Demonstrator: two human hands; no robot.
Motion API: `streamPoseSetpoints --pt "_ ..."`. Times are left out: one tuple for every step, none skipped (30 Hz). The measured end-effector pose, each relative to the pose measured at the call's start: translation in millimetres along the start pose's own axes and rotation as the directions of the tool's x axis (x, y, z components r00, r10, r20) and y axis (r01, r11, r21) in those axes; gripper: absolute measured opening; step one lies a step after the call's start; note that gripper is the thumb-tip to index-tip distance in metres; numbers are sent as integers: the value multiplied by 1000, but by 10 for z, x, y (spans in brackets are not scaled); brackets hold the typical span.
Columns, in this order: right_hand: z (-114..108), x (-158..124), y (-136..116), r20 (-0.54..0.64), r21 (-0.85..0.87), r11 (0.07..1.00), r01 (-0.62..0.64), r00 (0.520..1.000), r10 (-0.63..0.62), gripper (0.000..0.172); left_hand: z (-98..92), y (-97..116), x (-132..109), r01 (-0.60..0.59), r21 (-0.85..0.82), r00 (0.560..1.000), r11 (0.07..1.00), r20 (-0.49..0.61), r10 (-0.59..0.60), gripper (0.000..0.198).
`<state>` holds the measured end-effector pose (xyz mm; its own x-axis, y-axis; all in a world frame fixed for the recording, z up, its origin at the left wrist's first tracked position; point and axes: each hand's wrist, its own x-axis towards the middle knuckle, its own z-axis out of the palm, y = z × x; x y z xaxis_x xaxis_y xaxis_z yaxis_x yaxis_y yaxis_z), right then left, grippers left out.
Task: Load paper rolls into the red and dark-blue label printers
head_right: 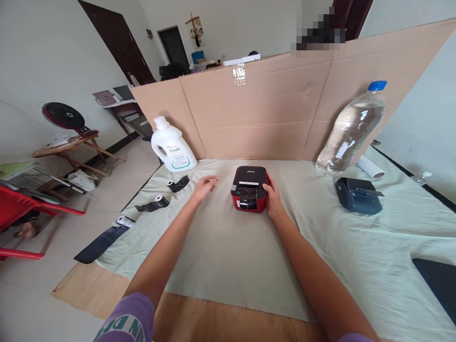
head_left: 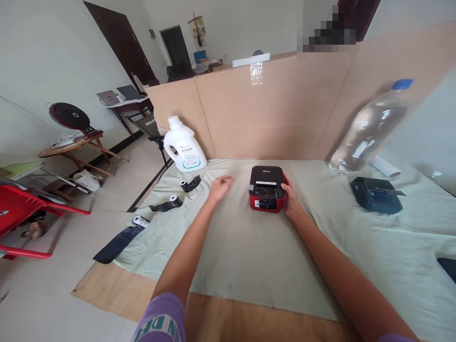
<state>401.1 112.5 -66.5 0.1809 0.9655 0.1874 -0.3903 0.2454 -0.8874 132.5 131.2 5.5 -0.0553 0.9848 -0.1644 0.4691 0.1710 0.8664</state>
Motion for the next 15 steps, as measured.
streamPoseSetpoints --pt "-3 -5 5 4 8 1000 -4 1000 4 54 -259 -101 34 0 82 993 997 -121 10 39" --pt "-5 -11 5 8 20 1000 -6 1000 6 52 -528 -207 70 31 343 954 939 -291 75 43" --pt "-4 -16 1 12 35 999 -7 1000 7 52 -788 -312 109 121 549 918 827 -380 117 49" --pt "-2 -20 -5 18 49 999 -9 1000 8 51 -1021 -409 148 162 598 913 785 -393 111 55" --pt "1 -23 -13 24 58 998 -10 1000 9 52 -1213 -493 186 178 627 922 759 -376 94 57" --pt "3 -24 -20 27 61 998 -11 1000 10 52 -1359 -559 219 186 653 936 734 -346 70 56" --pt "5 -25 -26 26 59 998 -11 1000 10 53 -1456 -609 244 174 659 951 732 -304 48 54" --pt "6 -25 -29 26 53 999 -10 1000 9 53 -1513 -642 260 157 671 963 725 -267 39 50" --pt "6 -24 -30 29 48 999 -8 1000 7 53 -1539 -661 265 139 682 970 718 -240 39 47" --pt "4 -22 -28 31 43 999 -5 1000 3 51 -1545 -670 258 123 690 973 714 -224 49 45" --pt "0 -20 -24 33 40 999 -2 999 1 50 -1543 -671 235 114 695 973 710 -222 61 44" --pt "-3 -18 -20 34 39 999 1 999 -2 48 -1542 -668 195 108 698 970 708 -229 78 44" --pt "-6 -16 -15 32 40 999 3 999 -4 47 -1546 -665 134 98 701 966 706 -238 103 45" --pt "-9 -14 -12 25 41 999 6 1000 -7 47 -1556 -666 50 78 703 961 707 -242 136 47" --pt "-10 -13 -10 17 39 999 9 1000 -10 48 -1571 -673 -58 46 707 955 706 -239 177 48"
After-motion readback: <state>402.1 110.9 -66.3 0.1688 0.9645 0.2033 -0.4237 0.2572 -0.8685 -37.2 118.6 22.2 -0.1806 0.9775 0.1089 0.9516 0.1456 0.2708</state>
